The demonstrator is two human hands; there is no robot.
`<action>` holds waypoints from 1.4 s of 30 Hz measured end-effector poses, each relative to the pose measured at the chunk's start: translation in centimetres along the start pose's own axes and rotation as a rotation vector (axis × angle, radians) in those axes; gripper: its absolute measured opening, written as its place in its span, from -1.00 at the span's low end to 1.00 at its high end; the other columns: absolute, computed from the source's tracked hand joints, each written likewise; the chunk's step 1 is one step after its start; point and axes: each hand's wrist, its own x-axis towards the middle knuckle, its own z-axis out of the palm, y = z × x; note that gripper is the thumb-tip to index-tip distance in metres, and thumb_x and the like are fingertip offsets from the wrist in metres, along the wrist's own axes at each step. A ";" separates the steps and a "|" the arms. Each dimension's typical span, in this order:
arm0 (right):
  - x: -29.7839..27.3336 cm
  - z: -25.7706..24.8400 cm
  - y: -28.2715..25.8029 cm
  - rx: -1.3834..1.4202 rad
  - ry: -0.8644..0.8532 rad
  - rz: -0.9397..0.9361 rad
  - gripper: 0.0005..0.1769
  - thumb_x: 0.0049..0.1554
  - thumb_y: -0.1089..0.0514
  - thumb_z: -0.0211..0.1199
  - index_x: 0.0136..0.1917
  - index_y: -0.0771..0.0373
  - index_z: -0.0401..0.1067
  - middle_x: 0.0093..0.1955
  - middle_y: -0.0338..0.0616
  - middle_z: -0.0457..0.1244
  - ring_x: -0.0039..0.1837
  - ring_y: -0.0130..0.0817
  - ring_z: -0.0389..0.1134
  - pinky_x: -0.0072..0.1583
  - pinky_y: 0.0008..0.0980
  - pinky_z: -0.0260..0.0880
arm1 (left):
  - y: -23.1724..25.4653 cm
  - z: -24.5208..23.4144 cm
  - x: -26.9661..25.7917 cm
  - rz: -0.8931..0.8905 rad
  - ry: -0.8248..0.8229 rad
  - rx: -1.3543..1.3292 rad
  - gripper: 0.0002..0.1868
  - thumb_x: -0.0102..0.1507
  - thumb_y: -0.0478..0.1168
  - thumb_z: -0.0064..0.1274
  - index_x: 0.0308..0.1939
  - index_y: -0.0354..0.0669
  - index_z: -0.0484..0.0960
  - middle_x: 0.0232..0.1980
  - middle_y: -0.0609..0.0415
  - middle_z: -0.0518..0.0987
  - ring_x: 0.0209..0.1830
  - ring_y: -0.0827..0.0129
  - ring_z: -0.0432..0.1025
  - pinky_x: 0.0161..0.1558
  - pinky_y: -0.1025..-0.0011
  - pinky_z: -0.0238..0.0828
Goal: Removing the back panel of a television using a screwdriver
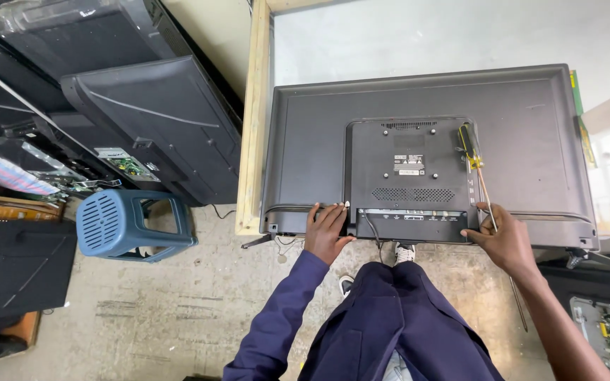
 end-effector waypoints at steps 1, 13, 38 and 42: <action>0.0 0.0 0.1 0.010 0.000 0.009 -0.40 -0.06 0.16 0.46 0.25 0.17 0.39 -0.45 -0.29 0.05 -0.33 -0.42 0.02 -0.17 -0.41 0.06 | 0.0 0.0 -0.1 0.011 0.017 -0.002 -0.21 0.01 0.09 0.37 0.17 -0.31 0.51 0.23 -0.03 0.51 0.28 0.18 0.33 0.38 -0.06 -0.01; 0.5 0.3 0.2 -0.062 0.036 -0.029 -0.49 -0.08 0.15 0.40 0.16 0.12 0.40 -0.43 -0.31 0.08 -0.39 -0.43 -0.01 -0.24 -0.36 0.07 | 1.2 -1.8 1.2 -0.042 -0.113 0.049 -0.11 0.06 0.26 0.18 0.28 -0.25 0.34 0.25 -0.02 0.42 0.28 0.14 0.26 0.26 0.10 0.10; -0.3 0.9 1.8 0.176 0.190 -0.225 -0.38 -0.22 0.18 0.52 0.14 -0.07 0.50 -0.68 -0.33 -0.02 -0.57 -0.43 0.02 -0.37 -0.56 0.05 | -0.4 -0.4 0.1 -0.090 0.048 -0.186 -0.21 0.00 0.10 0.36 0.27 -0.01 0.51 0.13 0.09 0.60 0.15 0.23 0.39 0.18 0.13 0.18; 0.1 0.9 2.1 0.215 0.190 -0.243 -0.43 -0.21 0.25 0.51 0.11 0.04 0.51 -0.69 -0.28 -0.01 -0.58 -0.44 -0.01 -0.36 -0.55 0.03 | 0.0 -1.5 0.9 -0.105 -0.039 -0.142 -0.17 0.01 0.11 0.36 0.30 -0.03 0.45 0.19 0.07 0.55 0.23 0.15 0.32 0.20 0.07 0.15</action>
